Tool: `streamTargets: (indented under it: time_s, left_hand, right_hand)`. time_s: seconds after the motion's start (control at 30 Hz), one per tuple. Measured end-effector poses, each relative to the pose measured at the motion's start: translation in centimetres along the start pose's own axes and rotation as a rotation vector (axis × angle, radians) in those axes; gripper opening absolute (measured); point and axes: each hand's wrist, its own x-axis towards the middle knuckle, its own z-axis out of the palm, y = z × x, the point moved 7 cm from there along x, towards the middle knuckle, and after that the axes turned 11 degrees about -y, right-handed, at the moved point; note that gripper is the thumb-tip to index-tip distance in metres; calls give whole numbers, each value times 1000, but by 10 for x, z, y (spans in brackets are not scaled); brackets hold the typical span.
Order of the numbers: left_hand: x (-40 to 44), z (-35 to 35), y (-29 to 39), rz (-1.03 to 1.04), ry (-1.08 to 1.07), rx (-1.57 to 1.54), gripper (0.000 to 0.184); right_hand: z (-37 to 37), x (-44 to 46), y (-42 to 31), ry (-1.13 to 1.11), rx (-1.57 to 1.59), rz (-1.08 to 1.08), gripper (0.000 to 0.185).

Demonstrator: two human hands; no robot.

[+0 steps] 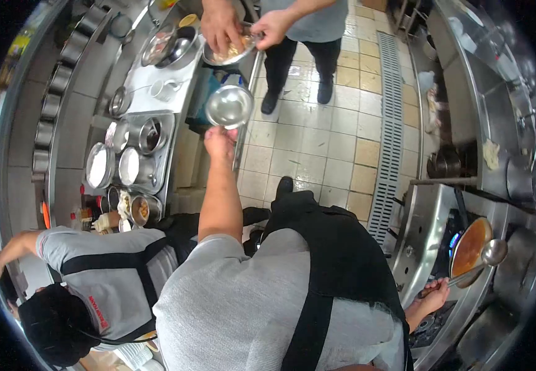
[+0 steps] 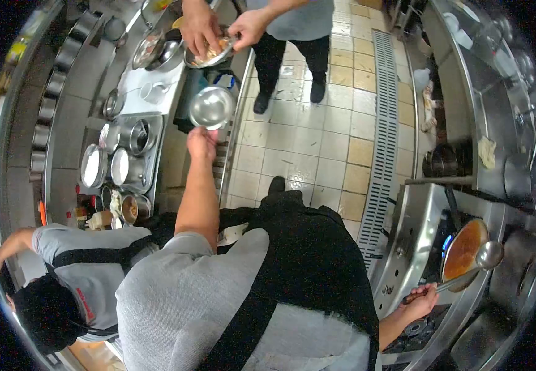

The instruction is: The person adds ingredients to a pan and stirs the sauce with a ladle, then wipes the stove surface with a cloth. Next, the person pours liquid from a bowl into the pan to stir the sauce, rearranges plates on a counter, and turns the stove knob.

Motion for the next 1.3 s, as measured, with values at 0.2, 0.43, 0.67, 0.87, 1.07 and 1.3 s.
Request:
streamTargets:
  time_s: [0.2, 0.43, 0.67, 0.87, 1.07, 1.3]
  left_hand:
    - [82, -57, 170, 359, 105, -110, 9]
    - [140, -140, 257, 191, 564, 168, 19]
    - [195, -176, 254, 503, 220, 259, 39]
    - [88, -116, 169, 375, 272, 282, 44]
    - [27, -33, -44, 33, -574, 364, 12]
    - [-69, -56, -206, -1074, -622, 955, 13]
  right_hand:
    - [19, -6, 19, -22, -24, 49, 22]
    - [33, -11, 28, 10, -7, 110, 22]
    - [42, -15, 21, 61, 4, 90, 24]
    - [50, -40, 2, 272, -152, 80, 16]
    - [20, -25, 10, 176, -99, 29, 20]
    - [-31, -33, 24, 147, -168, 130, 38]
